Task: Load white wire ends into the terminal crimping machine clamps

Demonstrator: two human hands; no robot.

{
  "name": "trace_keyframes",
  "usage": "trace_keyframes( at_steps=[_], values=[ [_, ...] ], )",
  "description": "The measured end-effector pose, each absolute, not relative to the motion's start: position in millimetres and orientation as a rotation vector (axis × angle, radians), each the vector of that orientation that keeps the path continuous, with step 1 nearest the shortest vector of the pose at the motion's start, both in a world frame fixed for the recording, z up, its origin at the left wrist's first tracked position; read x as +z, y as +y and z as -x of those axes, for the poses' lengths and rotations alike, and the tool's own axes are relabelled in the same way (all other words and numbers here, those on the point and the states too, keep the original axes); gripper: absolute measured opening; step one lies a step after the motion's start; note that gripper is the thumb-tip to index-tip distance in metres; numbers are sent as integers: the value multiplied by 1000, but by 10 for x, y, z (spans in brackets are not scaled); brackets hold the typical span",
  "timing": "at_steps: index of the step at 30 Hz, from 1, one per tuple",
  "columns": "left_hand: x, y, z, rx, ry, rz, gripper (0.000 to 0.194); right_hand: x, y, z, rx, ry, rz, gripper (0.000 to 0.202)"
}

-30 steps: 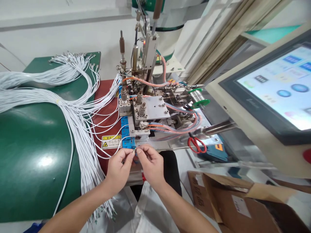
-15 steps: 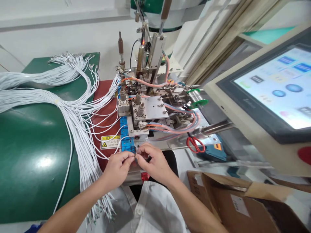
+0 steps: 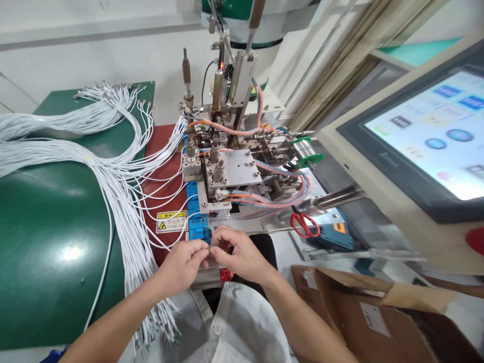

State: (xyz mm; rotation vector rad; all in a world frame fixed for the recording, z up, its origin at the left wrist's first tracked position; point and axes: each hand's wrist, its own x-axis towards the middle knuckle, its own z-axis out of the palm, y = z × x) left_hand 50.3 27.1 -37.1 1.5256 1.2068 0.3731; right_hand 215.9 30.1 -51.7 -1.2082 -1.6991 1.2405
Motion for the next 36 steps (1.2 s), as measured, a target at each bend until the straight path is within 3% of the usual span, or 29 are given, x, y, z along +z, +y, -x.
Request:
trace_keyframes(
  at_steps=[10, 23, 31, 36],
  values=[
    [-484, 247, -547, 717, 1236, -1200, 21, -692, 149, -1807, 1000, -1203, 1274, 14],
    [-410, 301, -504, 555, 1163, -1235, 30, -546, 328, -2064, 1164, -1531, 1198, 12],
    [-503, 251, -540, 714, 1253, -1212, 22, -636, 229, -1850, 986, -1281, 1267, 14],
    [-425, 281, -507, 630, 1240, -1272, 22, -538, 298, -1993, 996, -1505, 1210, 12]
  ],
)
